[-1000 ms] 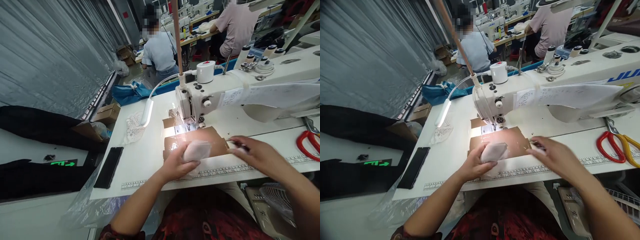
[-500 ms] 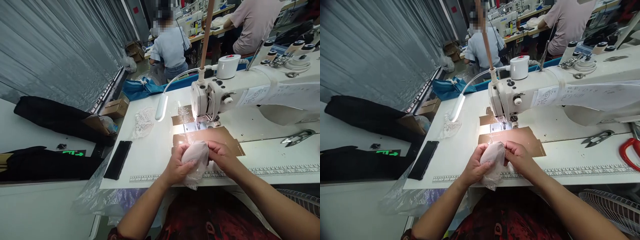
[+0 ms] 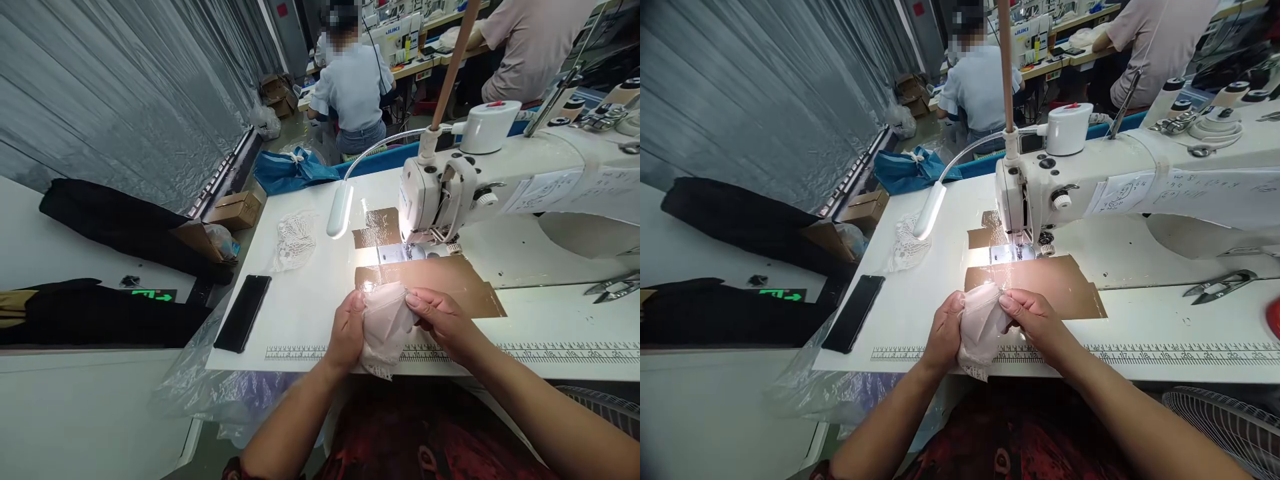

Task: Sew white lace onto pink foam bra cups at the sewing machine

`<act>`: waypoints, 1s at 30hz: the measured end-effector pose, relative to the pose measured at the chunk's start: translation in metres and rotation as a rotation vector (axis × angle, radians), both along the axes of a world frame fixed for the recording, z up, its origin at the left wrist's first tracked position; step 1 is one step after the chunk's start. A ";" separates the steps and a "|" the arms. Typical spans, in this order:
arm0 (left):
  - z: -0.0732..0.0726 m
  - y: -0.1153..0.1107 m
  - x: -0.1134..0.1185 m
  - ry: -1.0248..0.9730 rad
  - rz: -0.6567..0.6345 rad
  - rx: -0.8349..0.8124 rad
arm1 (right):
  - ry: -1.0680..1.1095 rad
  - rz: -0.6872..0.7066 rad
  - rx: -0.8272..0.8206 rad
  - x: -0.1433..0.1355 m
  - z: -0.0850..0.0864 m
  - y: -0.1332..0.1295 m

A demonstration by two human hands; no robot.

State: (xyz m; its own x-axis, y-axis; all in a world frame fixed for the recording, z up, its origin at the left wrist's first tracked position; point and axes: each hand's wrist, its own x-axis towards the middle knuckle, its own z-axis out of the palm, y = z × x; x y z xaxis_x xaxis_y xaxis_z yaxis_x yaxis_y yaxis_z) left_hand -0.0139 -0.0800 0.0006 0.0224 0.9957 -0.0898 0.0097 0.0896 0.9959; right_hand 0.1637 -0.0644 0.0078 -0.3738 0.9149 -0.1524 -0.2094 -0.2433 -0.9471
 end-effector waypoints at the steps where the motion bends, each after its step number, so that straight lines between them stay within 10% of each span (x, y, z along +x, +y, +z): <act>1: -0.001 0.000 -0.001 -0.035 0.028 -0.023 | 0.001 -0.003 -0.012 0.000 0.000 -0.001; 11: 0.006 -0.005 -0.016 0.057 0.167 0.073 | -0.836 -0.263 0.416 0.028 -0.003 0.011; 20: 0.022 -0.009 0.004 0.091 0.062 0.113 | 0.116 0.203 -0.148 0.003 0.017 -0.021; 24: 0.023 -0.001 0.005 0.150 -0.049 0.149 | 0.280 0.128 -0.319 0.008 0.013 -0.027; 30: 0.004 -0.003 0.011 0.917 -0.452 0.570 | -0.058 -0.269 -0.220 0.079 0.012 -0.044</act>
